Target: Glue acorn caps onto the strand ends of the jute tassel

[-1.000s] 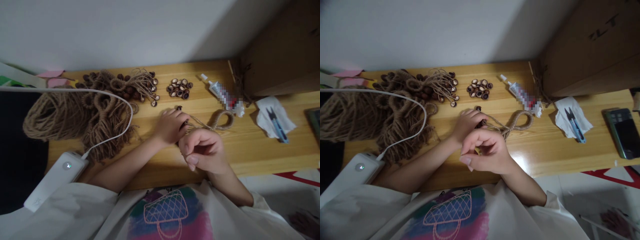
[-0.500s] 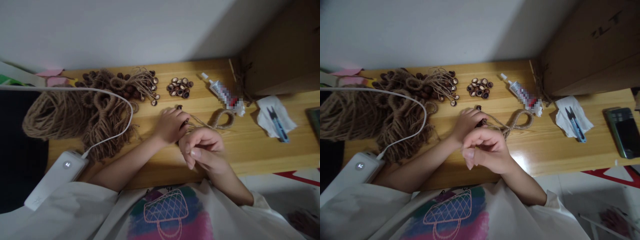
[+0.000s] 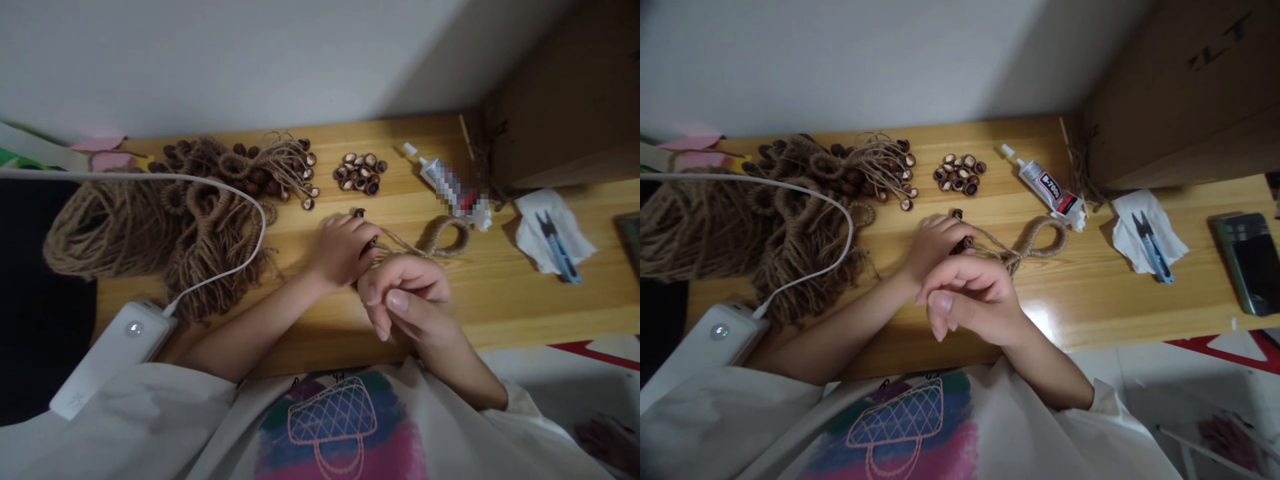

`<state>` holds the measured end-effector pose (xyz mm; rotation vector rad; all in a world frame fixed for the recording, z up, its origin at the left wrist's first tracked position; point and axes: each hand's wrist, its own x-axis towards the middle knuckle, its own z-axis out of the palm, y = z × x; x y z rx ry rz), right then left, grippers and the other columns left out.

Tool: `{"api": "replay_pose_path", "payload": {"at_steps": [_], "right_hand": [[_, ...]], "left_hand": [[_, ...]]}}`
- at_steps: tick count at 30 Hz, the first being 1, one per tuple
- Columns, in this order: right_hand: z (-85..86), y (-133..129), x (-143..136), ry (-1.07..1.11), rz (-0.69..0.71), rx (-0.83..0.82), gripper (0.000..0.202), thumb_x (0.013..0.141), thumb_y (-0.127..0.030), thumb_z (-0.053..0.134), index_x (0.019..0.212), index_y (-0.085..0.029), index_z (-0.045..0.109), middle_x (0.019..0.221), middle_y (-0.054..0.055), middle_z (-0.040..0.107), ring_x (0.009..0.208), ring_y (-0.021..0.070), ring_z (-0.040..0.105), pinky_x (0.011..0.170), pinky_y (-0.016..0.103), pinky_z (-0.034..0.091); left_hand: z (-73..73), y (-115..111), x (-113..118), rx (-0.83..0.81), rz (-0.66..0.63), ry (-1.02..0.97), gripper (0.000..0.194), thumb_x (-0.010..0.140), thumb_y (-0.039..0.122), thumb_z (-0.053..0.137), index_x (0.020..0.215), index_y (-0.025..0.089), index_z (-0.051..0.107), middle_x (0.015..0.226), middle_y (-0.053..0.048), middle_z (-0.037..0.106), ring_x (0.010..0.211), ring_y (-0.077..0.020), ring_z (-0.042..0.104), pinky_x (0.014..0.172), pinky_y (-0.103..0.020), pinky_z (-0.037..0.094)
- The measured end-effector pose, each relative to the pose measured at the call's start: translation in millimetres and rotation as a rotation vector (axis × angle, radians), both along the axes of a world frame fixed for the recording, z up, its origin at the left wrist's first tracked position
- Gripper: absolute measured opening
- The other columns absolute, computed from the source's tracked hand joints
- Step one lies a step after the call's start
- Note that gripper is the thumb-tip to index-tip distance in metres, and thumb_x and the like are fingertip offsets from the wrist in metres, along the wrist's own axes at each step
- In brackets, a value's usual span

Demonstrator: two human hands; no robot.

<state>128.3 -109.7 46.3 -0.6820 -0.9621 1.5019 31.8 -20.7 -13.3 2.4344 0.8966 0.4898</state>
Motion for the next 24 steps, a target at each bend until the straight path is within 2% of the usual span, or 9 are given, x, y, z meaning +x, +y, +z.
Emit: {"api": "replay_pose_path", "payload": {"at_steps": [5, 9, 15, 19, 24], "right_hand": [[0.1, -0.5, -1.3, -0.009, -0.047, -0.002, 0.008, 0.087, -0.025, 0.062, 0.086, -0.017, 0.063, 0.055, -0.004, 0.058, 0.042, 0.004, 0.048, 0.044, 0.018, 0.036], [-0.6, -0.8, -0.4, -0.007, -0.006, 0.01, 0.002, 0.084, -0.018, 0.063, 0.086, -0.017, 0.062, 0.056, -0.005, 0.059, 0.045, 0.0039, 0.051, 0.047, 0.016, 0.04], [-1.8, 0.0, -0.4, 0.004, -0.016, 0.036, 0.009, 0.08, -0.01, 0.064, 0.086, -0.016, 0.062, 0.058, -0.004, 0.059, 0.044, 0.003, 0.052, 0.045, 0.014, 0.039], [-3.2, 0.7, -0.7, -0.003, -0.024, 0.058, 0.009, 0.08, -0.01, 0.063, 0.085, -0.016, 0.06, 0.054, -0.004, 0.058, 0.045, 0.0048, 0.051, 0.046, 0.016, 0.039], [-3.6, -1.6, -0.4, 0.015, -0.045, 0.004, 0.001, 0.086, -0.017, 0.059, 0.087, -0.017, 0.058, 0.055, -0.003, 0.058, 0.045, 0.0057, 0.049, 0.045, 0.018, 0.036]], "left_hand": [[-0.1, 0.0, 0.0, 0.006, -0.003, -0.006, 0.025, 0.088, 0.036, 0.049, 0.098, 0.021, 0.066, 0.092, -0.005, 0.068, 0.092, -0.0224, 0.057, 0.083, -0.039, 0.041], [1.0, -0.2, -0.1, 0.0, 0.002, -0.002, 0.024, 0.087, 0.035, 0.049, 0.097, 0.021, 0.066, 0.092, -0.004, 0.068, 0.092, -0.0223, 0.057, 0.083, -0.039, 0.041], [0.1, -0.3, -0.2, 0.009, 0.001, 0.001, 0.023, 0.087, 0.035, 0.05, 0.098, 0.022, 0.065, 0.091, -0.004, 0.067, 0.092, -0.0221, 0.057, 0.083, -0.038, 0.04], [-0.9, 0.3, 0.0, 0.009, -0.003, 0.0, 0.023, 0.087, 0.035, 0.05, 0.098, 0.022, 0.066, 0.091, -0.004, 0.067, 0.092, -0.022, 0.057, 0.083, -0.038, 0.04], [-0.8, 0.8, -0.2, 0.01, -0.014, 0.008, 0.024, 0.087, 0.035, 0.05, 0.099, 0.021, 0.065, 0.092, -0.005, 0.067, 0.094, -0.0223, 0.057, 0.084, -0.038, 0.041]]}}
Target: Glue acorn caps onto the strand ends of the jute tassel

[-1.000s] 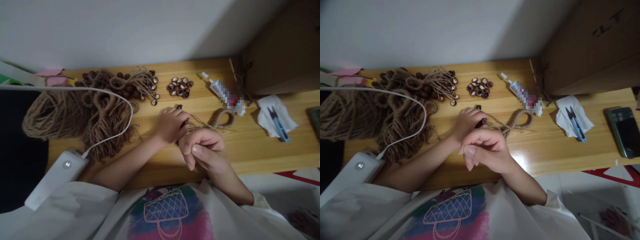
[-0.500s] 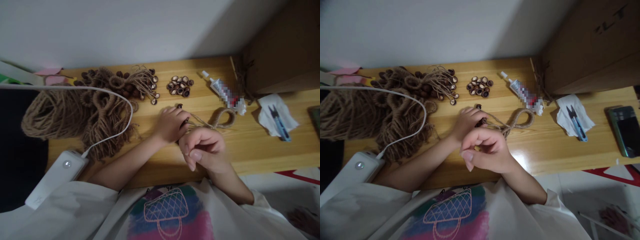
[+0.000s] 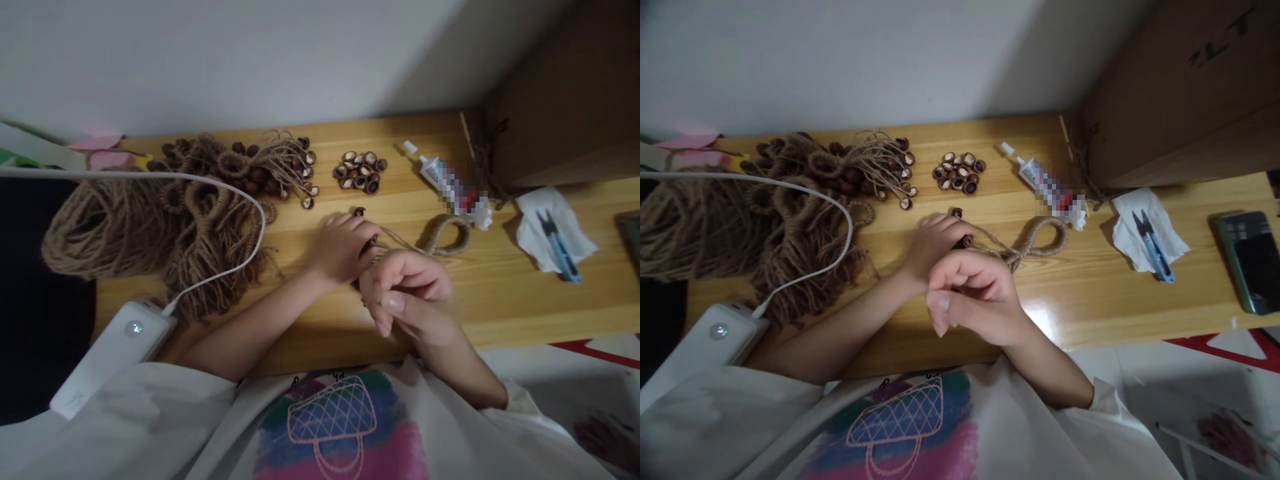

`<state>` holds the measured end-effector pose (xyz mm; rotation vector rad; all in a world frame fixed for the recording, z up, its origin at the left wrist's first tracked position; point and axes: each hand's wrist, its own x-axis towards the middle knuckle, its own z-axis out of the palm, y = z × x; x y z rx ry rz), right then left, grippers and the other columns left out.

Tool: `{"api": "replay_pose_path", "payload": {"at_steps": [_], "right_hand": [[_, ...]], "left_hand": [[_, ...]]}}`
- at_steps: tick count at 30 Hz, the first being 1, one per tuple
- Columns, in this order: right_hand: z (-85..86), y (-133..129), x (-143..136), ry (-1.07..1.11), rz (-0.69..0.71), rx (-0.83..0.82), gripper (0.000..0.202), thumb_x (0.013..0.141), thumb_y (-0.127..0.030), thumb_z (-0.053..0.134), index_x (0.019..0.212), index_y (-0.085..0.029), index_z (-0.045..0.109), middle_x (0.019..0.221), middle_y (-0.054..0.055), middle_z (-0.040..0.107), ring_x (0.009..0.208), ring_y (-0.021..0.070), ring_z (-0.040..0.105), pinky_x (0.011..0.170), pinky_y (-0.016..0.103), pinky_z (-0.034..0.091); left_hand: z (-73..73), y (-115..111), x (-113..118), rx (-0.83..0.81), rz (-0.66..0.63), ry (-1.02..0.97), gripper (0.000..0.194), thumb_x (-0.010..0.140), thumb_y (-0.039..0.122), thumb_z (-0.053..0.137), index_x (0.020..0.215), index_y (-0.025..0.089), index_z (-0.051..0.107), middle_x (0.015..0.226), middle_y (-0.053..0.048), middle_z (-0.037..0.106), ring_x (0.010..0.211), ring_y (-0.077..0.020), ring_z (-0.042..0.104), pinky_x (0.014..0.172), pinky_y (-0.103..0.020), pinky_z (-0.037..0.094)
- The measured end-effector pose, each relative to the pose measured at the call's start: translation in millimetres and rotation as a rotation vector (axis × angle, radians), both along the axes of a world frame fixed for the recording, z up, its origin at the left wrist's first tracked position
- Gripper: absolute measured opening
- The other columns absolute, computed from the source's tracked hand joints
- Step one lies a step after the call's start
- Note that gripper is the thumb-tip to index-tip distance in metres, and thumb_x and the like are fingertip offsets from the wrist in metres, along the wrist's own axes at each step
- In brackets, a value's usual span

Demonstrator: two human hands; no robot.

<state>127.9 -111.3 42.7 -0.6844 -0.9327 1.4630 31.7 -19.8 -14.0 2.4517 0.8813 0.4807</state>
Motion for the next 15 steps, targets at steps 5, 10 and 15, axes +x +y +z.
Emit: {"api": "replay_pose_path", "payload": {"at_steps": [5, 10, 15], "right_hand": [[0.1, 1.2, 0.5, 0.03, 0.031, -0.016, 0.003, 0.089, -0.02, 0.056, 0.087, -0.018, 0.057, 0.057, -0.004, 0.057, 0.045, 0.0062, 0.046, 0.045, 0.019, 0.034], [1.0, 4.3, 0.4, 0.073, 0.058, -0.021, 0.007, 0.091, -0.021, 0.053, 0.087, -0.017, 0.057, 0.057, -0.003, 0.054, 0.047, 0.0067, 0.044, 0.046, 0.019, 0.035], [3.0, 4.8, 0.0, 0.072, 0.068, -0.034, 0.008, 0.091, -0.023, 0.054, 0.086, -0.017, 0.055, 0.057, -0.004, 0.052, 0.047, 0.0066, 0.044, 0.045, 0.018, 0.036]], "left_hand": [[1.2, -0.4, 0.5, -0.017, 0.006, 0.018, 0.025, 0.087, 0.036, 0.049, 0.099, 0.022, 0.066, 0.093, -0.005, 0.068, 0.095, -0.0232, 0.057, 0.086, -0.04, 0.042], [2.1, -0.6, 1.7, -0.032, 0.014, 0.03, 0.027, 0.084, 0.038, 0.053, 0.099, 0.021, 0.067, 0.093, -0.006, 0.069, 0.095, -0.0241, 0.058, 0.085, -0.04, 0.042], [2.3, -0.5, 1.7, -0.028, 0.017, 0.024, 0.027, 0.083, 0.038, 0.055, 0.099, 0.021, 0.067, 0.092, -0.006, 0.068, 0.094, -0.0239, 0.057, 0.085, -0.04, 0.042]]}}
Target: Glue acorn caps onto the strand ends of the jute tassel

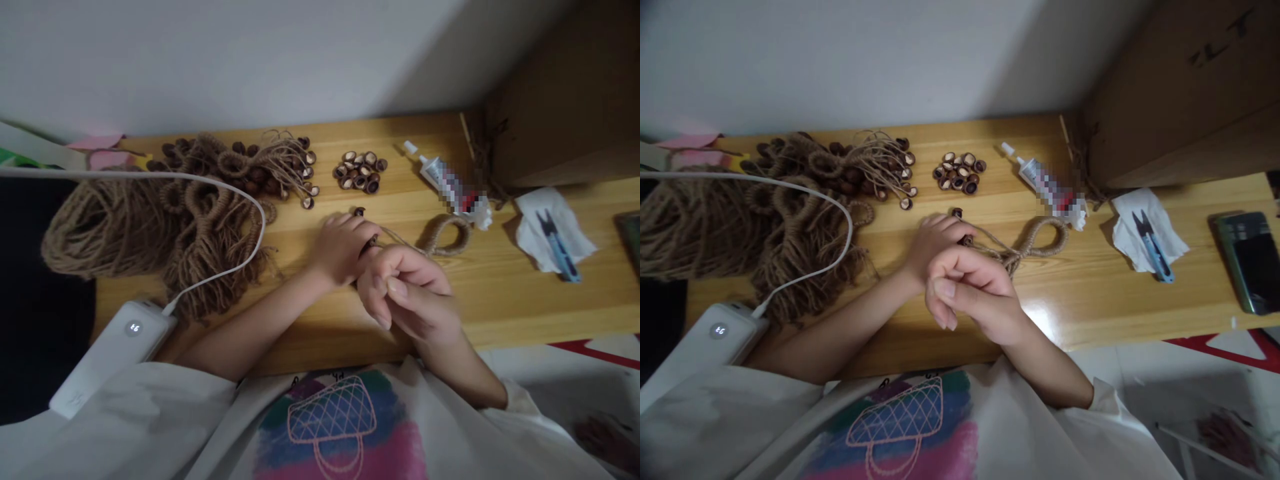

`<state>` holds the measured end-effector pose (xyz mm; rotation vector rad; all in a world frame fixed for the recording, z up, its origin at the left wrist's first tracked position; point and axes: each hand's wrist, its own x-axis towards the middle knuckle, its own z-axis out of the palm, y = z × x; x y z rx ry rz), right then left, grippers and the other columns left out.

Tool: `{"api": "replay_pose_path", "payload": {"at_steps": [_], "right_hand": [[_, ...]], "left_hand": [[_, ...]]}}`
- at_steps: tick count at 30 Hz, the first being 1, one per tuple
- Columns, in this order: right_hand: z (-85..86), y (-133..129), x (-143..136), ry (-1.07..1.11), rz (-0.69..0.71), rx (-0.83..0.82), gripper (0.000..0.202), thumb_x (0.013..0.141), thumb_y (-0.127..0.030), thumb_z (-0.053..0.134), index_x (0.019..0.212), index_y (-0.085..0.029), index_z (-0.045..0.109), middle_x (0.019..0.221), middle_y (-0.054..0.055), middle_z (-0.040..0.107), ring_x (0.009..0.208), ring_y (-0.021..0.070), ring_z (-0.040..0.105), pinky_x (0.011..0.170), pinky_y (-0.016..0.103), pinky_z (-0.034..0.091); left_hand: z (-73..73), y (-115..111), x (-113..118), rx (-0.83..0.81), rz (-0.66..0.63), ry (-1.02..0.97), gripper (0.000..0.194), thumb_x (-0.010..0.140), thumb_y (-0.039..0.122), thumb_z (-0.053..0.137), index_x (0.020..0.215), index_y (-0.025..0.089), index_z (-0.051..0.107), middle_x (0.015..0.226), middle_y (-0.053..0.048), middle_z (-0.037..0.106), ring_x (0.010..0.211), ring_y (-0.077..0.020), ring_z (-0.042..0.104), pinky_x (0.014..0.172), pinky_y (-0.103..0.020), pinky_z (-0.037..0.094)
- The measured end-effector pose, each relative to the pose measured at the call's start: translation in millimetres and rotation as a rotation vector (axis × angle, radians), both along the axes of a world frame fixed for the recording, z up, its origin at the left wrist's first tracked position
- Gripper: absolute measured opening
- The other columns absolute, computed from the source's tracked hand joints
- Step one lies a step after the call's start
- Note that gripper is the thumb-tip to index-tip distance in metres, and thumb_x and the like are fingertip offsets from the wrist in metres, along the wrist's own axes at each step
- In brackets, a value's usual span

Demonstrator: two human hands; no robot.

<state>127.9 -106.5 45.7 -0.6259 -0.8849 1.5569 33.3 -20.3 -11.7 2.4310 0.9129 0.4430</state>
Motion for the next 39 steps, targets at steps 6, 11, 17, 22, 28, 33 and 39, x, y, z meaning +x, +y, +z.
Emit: {"api": "replay_pose_path", "payload": {"at_steps": [6, 11, 17, 22, 28, 33, 39], "right_hand": [[2.7, -1.3, -1.4, -0.032, -0.037, -0.035, 0.008, 0.087, -0.023, 0.06, 0.085, -0.016, 0.056, 0.053, -0.005, 0.051, 0.044, 0.0051, 0.043, 0.041, 0.017, 0.031], [2.8, -3.3, -2.7, -0.044, -0.064, -0.039, 0.008, 0.085, -0.023, 0.062, 0.086, -0.017, 0.058, 0.052, -0.006, 0.051, 0.042, 0.0045, 0.04, 0.04, 0.017, 0.029], [0.7, -4.2, -1.8, -0.039, -0.052, -0.025, 0.005, 0.086, -0.021, 0.061, 0.088, -0.017, 0.058, 0.053, -0.005, 0.054, 0.043, 0.0045, 0.043, 0.042, 0.017, 0.032], [0.2, -3.7, -1.3, -0.03, -0.046, -0.022, 0.005, 0.086, -0.021, 0.061, 0.088, -0.017, 0.059, 0.053, -0.005, 0.054, 0.043, 0.0047, 0.042, 0.042, 0.018, 0.031], [-0.8, -2.5, -0.2, -0.048, -0.034, -0.027, 0.01, 0.088, -0.026, 0.058, 0.085, -0.017, 0.056, 0.053, -0.004, 0.055, 0.043, 0.0059, 0.045, 0.042, 0.018, 0.033], [-1.3, -1.5, -0.8, -0.04, -0.021, -0.001, 0.01, 0.091, -0.026, 0.055, 0.085, -0.017, 0.055, 0.054, -0.004, 0.054, 0.044, 0.0059, 0.044, 0.043, 0.018, 0.034], [-0.8, -1.0, -1.4, -0.013, 0.003, 0.021, 0.009, 0.093, -0.024, 0.052, 0.087, -0.017, 0.054, 0.056, -0.004, 0.051, 0.046, 0.0058, 0.042, 0.044, 0.017, 0.033]], "left_hand": [[-2.8, -0.1, -0.2, 0.033, 0.003, -0.008, 0.027, 0.084, 0.039, 0.053, 0.098, 0.021, 0.067, 0.09, -0.006, 0.068, 0.093, -0.0237, 0.058, 0.084, -0.04, 0.043], [-3.9, -0.1, 0.3, 0.041, 0.005, -0.009, 0.025, 0.086, 0.037, 0.05, 0.096, 0.022, 0.067, 0.089, -0.005, 0.068, 0.092, -0.0229, 0.058, 0.083, -0.039, 0.042], [-3.5, 0.3, 0.4, 0.04, -0.001, -0.003, 0.026, 0.086, 0.037, 0.048, 0.096, 0.021, 0.067, 0.09, -0.005, 0.068, 0.092, -0.0226, 0.058, 0.084, -0.039, 0.042], [-3.8, 0.2, 0.1, 0.042, -0.002, -0.012, 0.025, 0.086, 0.036, 0.049, 0.097, 0.022, 0.066, 0.091, -0.004, 0.068, 0.092, -0.0221, 0.058, 0.084, -0.039, 0.042], [-2.7, 0.6, -1.0, 0.026, -0.013, -0.016, 0.024, 0.085, 0.035, 0.051, 0.098, 0.022, 0.066, 0.092, -0.004, 0.068, 0.093, -0.0223, 0.058, 0.085, -0.039, 0.042], [-1.8, 1.1, -0.8, 0.02, -0.013, -0.021, 0.025, 0.085, 0.036, 0.051, 0.097, 0.021, 0.067, 0.09, -0.005, 0.068, 0.092, -0.023, 0.058, 0.084, -0.039, 0.042], [-1.9, 0.5, -0.3, 0.013, -0.009, -0.024, 0.027, 0.086, 0.037, 0.05, 0.098, 0.02, 0.068, 0.091, -0.006, 0.068, 0.092, -0.0237, 0.058, 0.084, -0.04, 0.043]]}}
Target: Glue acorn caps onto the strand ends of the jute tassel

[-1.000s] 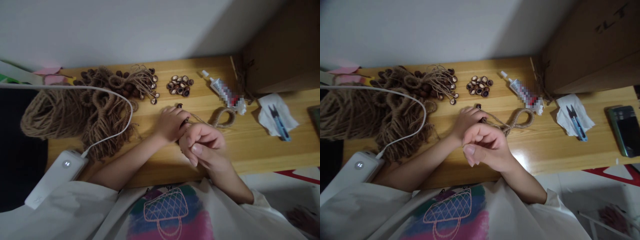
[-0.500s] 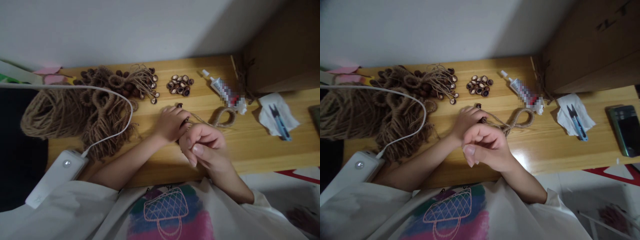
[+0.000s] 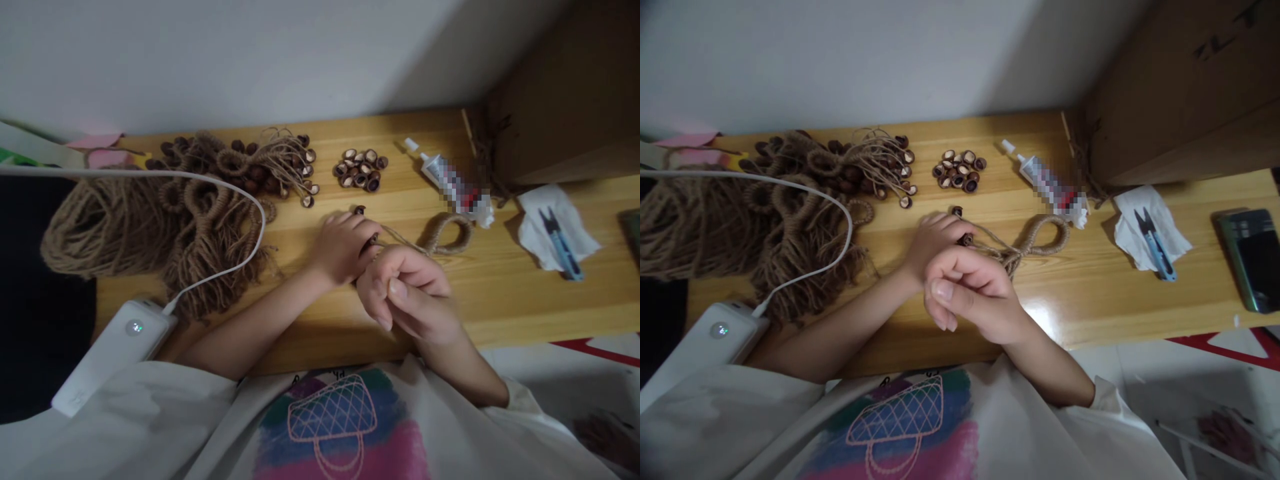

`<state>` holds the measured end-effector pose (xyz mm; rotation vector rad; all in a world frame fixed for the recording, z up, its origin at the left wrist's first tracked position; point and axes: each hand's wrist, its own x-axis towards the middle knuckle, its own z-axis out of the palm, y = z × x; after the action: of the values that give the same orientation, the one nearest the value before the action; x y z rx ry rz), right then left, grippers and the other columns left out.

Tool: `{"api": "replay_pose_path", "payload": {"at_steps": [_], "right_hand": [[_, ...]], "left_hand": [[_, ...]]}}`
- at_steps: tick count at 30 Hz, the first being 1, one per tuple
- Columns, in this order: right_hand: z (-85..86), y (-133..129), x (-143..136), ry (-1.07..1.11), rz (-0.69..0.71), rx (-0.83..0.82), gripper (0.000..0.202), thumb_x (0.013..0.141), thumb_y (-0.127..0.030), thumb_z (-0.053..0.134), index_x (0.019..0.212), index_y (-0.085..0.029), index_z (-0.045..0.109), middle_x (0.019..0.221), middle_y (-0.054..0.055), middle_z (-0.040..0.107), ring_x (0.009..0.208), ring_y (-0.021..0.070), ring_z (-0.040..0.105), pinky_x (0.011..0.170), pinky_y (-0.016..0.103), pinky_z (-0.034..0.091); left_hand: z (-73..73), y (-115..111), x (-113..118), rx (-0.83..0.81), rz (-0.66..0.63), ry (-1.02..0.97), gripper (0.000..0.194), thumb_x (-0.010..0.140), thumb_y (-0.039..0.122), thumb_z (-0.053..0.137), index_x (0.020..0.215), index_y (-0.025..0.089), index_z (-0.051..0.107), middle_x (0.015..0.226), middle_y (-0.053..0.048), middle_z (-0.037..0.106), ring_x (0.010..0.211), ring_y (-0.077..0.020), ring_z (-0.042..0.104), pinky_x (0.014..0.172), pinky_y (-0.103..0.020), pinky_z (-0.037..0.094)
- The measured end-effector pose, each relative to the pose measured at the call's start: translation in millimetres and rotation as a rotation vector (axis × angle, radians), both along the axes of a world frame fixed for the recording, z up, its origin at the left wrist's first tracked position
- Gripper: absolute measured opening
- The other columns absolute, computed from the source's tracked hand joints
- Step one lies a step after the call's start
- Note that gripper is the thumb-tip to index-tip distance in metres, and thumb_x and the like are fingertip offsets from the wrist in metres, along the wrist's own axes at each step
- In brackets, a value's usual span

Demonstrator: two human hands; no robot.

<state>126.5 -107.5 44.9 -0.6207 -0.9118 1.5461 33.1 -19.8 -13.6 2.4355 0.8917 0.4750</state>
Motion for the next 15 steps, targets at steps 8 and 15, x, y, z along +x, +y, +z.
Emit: {"api": "replay_pose_path", "payload": {"at_steps": [8, 15], "right_hand": [[1.4, 2.0, 0.5, 0.046, 0.052, 0.016, 0.015, 0.097, -0.026, 0.044, 0.085, -0.018, 0.05, 0.057, -0.005, 0.047, 0.046, 0.0059, 0.04, 0.046, 0.017, 0.034], [-0.3, 3.5, 0.2, 0.052, 0.001, -0.002, 0.014, 0.096, -0.026, 0.046, 0.085, -0.018, 0.049, 0.057, -0.005, 0.046, 0.044, 0.0052, 0.04, 0.043, 0.017, 0.033]], "left_hand": [[3.7, 0.4, 0.5, -0.019, -0.005, 0.023, 0.025, 0.086, 0.035, 0.05, 0.098, 0.021, 0.067, 0.093, -0.006, 0.069, 0.094, -0.0226, 0.058, 0.087, -0.039, 0.042], [5.5, 1.4, 0.1, -0.037, -0.015, 0.06, 0.029, 0.083, 0.04, 0.052, 0.098, 0.02, 0.067, 0.093, -0.006, 0.069, 0.094, -0.0244, 0.058, 0.086, -0.041, 0.043]]}}
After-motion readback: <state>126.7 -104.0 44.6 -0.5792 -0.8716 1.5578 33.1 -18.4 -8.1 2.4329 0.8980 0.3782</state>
